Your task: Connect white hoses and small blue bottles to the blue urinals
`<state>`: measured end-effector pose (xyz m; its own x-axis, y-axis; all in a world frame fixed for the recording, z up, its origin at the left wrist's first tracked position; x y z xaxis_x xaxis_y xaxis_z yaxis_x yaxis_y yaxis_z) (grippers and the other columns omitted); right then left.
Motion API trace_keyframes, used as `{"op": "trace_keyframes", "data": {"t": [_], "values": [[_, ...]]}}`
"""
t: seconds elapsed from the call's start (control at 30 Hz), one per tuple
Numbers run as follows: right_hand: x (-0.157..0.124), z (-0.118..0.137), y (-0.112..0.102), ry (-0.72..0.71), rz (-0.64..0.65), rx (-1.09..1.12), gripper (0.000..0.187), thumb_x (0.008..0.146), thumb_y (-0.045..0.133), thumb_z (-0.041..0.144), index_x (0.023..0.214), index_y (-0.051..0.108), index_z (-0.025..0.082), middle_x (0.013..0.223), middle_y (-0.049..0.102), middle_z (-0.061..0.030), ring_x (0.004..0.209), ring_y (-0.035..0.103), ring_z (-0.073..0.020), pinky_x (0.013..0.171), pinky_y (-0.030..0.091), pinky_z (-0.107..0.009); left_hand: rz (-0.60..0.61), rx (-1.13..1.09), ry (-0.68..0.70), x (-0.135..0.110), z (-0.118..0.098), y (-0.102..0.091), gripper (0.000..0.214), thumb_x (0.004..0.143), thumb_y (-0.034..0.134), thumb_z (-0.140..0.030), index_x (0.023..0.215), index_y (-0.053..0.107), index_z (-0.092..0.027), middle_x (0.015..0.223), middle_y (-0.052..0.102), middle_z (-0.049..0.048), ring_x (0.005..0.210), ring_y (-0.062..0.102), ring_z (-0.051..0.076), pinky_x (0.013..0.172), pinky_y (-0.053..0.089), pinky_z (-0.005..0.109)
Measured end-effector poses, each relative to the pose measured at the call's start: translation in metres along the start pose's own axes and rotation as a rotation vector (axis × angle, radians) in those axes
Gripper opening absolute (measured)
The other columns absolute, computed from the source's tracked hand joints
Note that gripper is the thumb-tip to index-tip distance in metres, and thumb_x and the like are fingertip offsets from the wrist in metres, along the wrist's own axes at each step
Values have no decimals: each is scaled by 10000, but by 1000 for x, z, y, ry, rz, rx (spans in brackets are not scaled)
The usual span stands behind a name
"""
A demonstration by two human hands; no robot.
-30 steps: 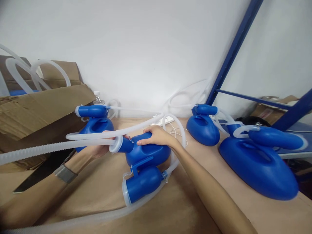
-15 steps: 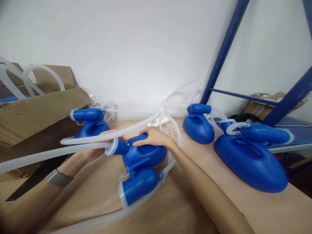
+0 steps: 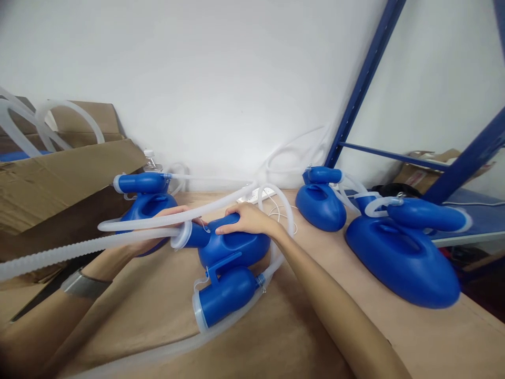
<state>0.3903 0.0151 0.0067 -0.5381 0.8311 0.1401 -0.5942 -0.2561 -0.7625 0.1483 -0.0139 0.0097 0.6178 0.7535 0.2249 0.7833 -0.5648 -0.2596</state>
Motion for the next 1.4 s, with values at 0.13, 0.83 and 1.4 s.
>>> {"op": "trace_keyframes", "data": {"t": [0.13, 0.83, 1.4], "values": [[-2, 3, -4, -1, 14, -15, 536, 762, 771, 728, 857, 731, 202, 833, 700, -4, 868, 657, -233, 742, 432, -307, -19, 41, -2, -2, -6, -8, 399, 950, 654, -497, 1218, 779, -229, 1278, 762, 106, 1157, 686, 354, 1024, 549, 462], [-91, 64, -8, -75, 397, -394, 697, 683, 912, 540, 1317, 698, 345, 1176, 749, -76, 1036, 698, -343, 826, 526, -412, 92, 476, 19, -18, -27, -37, 295, 989, 613, -351, 1198, 805, -269, 1259, 777, -18, 1174, 689, 284, 1032, 551, 316], [-113, 11, -53, 103, -74, 283, 687, 1000, 532, 664, 1590, 439, 325, 1357, 617, -107, 788, 613, -158, 668, 530, -301, -72, 508, 185, 2, -23, 28, 520, 812, 833, -453, 1209, 584, -227, 1285, 704, 112, 1207, 661, 313, 1078, 517, 480]]}}
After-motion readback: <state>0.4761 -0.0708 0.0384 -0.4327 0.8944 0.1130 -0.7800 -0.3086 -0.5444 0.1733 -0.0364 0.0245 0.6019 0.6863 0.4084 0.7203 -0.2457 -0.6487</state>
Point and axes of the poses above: each hand's wrist, its own x-axis towards the middle knuckle, its own y-axis out of the palm, z = x × y, the point moved 4 cm from there along x, towards the middle knuckle
